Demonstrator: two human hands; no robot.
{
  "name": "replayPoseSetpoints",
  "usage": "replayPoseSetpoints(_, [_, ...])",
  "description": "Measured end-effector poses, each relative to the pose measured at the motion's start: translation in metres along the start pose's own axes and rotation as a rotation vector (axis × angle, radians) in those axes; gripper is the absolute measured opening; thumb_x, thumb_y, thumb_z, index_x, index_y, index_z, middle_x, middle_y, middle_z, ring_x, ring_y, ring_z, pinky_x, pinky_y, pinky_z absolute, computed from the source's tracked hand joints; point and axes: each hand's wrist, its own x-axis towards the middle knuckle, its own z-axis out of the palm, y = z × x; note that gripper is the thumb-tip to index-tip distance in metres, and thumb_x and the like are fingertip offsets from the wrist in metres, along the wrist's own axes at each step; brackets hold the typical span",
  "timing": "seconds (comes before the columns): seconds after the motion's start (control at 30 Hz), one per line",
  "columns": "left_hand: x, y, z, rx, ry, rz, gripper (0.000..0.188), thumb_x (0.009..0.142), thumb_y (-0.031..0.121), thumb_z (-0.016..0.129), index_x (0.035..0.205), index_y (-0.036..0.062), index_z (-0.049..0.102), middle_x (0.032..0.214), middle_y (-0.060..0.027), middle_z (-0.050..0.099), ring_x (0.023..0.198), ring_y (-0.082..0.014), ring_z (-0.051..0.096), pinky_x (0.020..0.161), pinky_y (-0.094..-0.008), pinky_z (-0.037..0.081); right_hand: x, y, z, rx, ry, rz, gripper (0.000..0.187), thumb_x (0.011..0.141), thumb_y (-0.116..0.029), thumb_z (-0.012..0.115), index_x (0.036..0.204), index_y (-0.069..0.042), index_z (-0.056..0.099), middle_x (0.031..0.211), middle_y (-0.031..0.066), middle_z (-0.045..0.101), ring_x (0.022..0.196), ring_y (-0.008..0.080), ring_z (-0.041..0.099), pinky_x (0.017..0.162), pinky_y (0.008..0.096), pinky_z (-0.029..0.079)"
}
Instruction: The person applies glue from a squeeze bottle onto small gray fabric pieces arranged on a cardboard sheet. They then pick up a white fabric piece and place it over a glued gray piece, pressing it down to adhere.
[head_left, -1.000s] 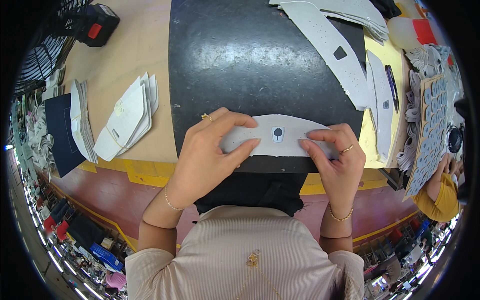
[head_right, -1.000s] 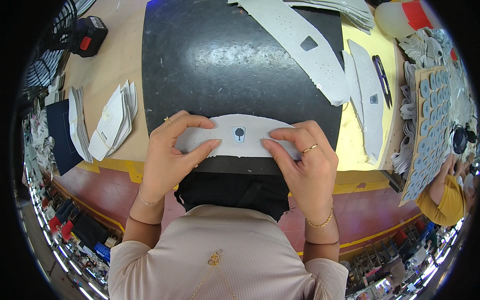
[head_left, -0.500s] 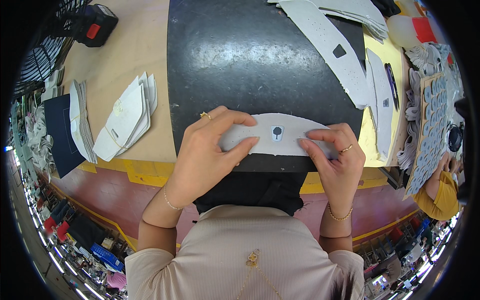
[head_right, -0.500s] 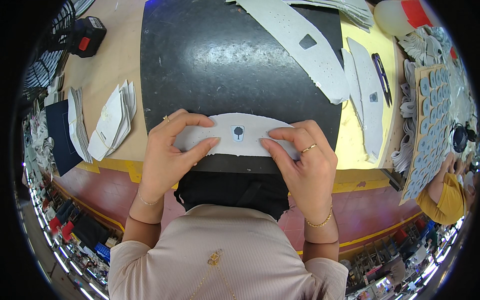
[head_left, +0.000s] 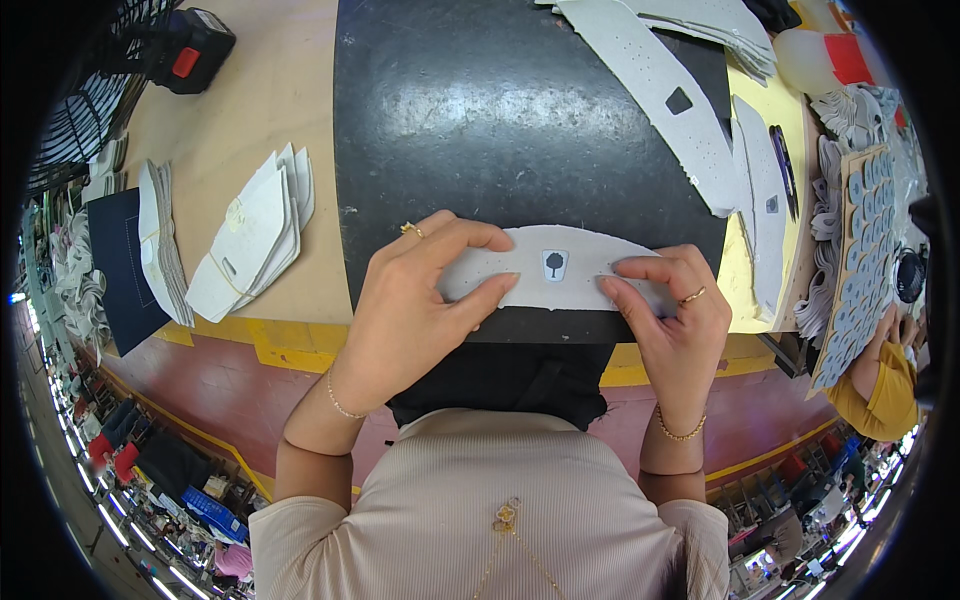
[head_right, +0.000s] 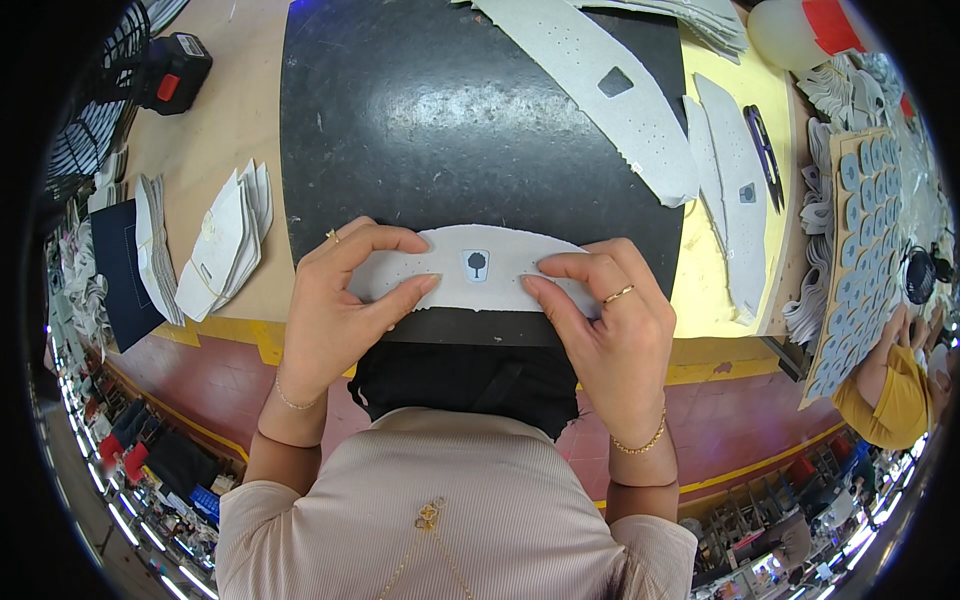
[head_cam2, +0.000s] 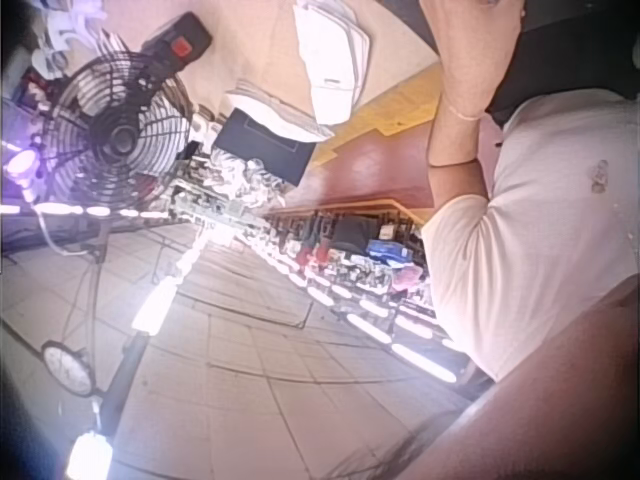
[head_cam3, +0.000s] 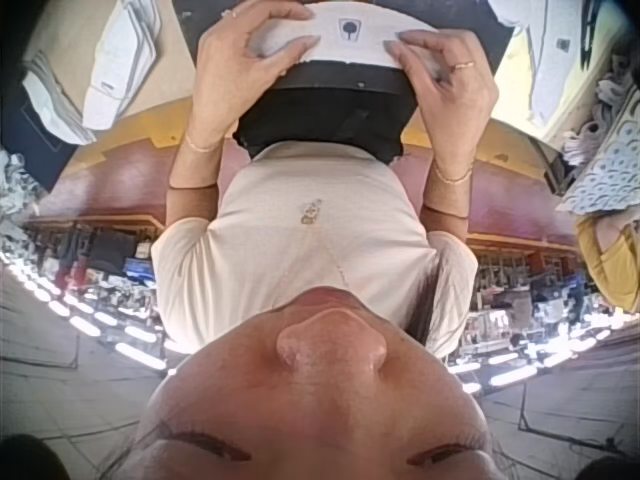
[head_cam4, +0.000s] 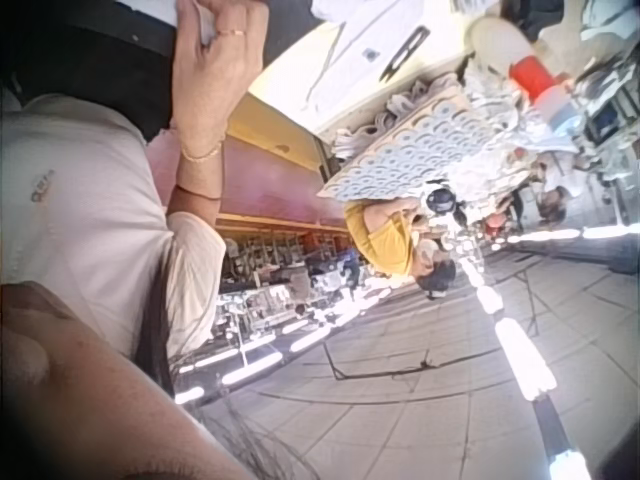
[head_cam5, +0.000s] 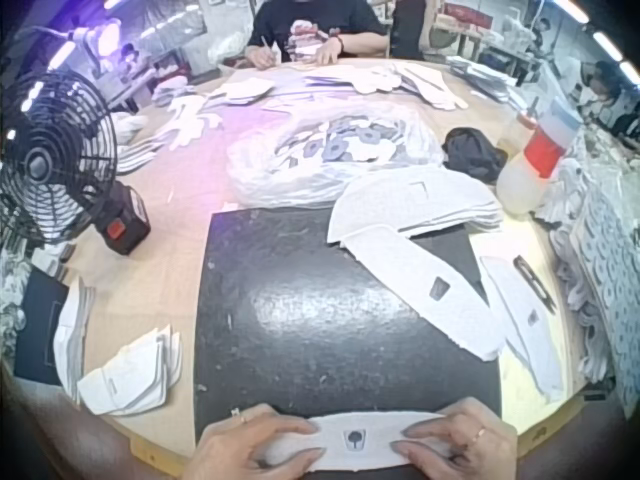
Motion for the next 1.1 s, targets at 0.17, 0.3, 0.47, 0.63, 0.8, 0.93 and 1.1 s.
replayPoseSetpoints(0.17, [0.0,-0.0008,0.0002,0.013,0.004,0.015,0.022,0.071,0.007,0.072,0.089,-0.0005,0.063,0.081,-0.0077,0.061,0.074,-0.0155,0.058,0.068,-0.0251,0.043,0.0001,0.0012,0.0002,0.0,0.003,-0.015,0.016,0.067,-0.004,0.075,0.078,-0.003,0.064,0.075,0.0069,0.058,0.065,0.0171,0.058,0.051,0.0257,0.043])
replayPoseSetpoints(0.3, [-0.0003,-0.0005,0.0002,0.011,0.006,0.015,0.022,0.07,0.007,0.072,0.089,-0.0003,0.063,0.081,-0.0077,0.061,0.075,-0.0156,0.058,0.068,-0.0253,0.043,0.0001,-0.0004,0.0,-0.007,-0.003,0.004,0.016,0.068,-0.004,0.075,0.078,-0.003,0.064,0.075,0.0069,0.058,0.065,0.0173,0.058,0.051,0.0258,0.043])
replayPoseSetpoints(0.47, [-0.0002,-0.0017,0.0003,0.014,0.011,0.033,0.022,0.07,0.007,0.072,0.089,0.0002,0.064,0.082,-0.0079,0.062,0.075,-0.0158,0.058,0.069,-0.0256,0.043,-0.0001,0.0,0.0001,-0.015,-0.004,0.001,0.016,0.068,-0.005,0.075,0.079,-0.003,0.064,0.076,0.0068,0.058,0.065,0.0171,0.058,0.051,0.0256,0.043])
replayPoseSetpoints(0.63, [-0.0005,-0.0006,0.0005,0.007,0.012,0.011,0.022,0.07,0.007,0.072,0.089,0.0001,0.064,0.082,-0.0079,0.062,0.075,-0.016,0.058,0.068,-0.0256,0.043,-0.0001,0.0001,0.0002,-0.002,-0.01,0.001,0.016,0.068,-0.005,0.075,0.079,-0.003,0.064,0.076,0.0068,0.058,0.065,0.0167,0.058,0.051,0.0256,0.043])
replayPoseSetpoints(0.8, [-0.0005,-0.0006,0.0004,0.02,0.011,0.011,0.022,0.07,0.007,0.072,0.089,0.0002,0.064,0.082,-0.0078,0.062,0.074,-0.016,0.058,0.068,-0.0254,0.043,0.0,-0.0004,0.0008,-0.001,-0.008,0.004,0.016,0.068,-0.004,0.075,0.08,-0.003,0.064,0.076,0.0068,0.058,0.065,0.0167,0.057,0.051,0.0256,0.043])
replayPoseSetpoints(0.93, [-0.001,-0.0015,0.0013,0.022,0.024,0.027,0.022,0.071,0.006,0.072,0.09,0.0003,0.063,0.081,-0.0079,0.061,0.073,-0.0165,0.058,0.067,-0.0255,0.044,0.0004,-0.0001,0.0017,-0.003,-0.002,-0.009,0.016,0.068,-0.004,0.075,0.08,-0.003,0.064,0.076,0.0065,0.057,0.065,0.0168,0.057,0.051,0.0256,0.043])
replayPoseSetpoints(1.1, [-0.0017,0.0002,0.0013,0.03,0.032,0.027,0.021,0.071,0.006,0.071,0.09,0.0001,0.063,0.079,-0.0086,0.06,0.071,-0.0175,0.058,0.066,-0.0259,0.043,0.0008,-0.0016,0.0027,-0.022,-0.006,0.0,0.015,0.069,-0.004,0.074,0.08,-0.003,0.064,0.076,0.0064,0.056,0.063,0.0166,0.056,0.05,0.026,0.043])
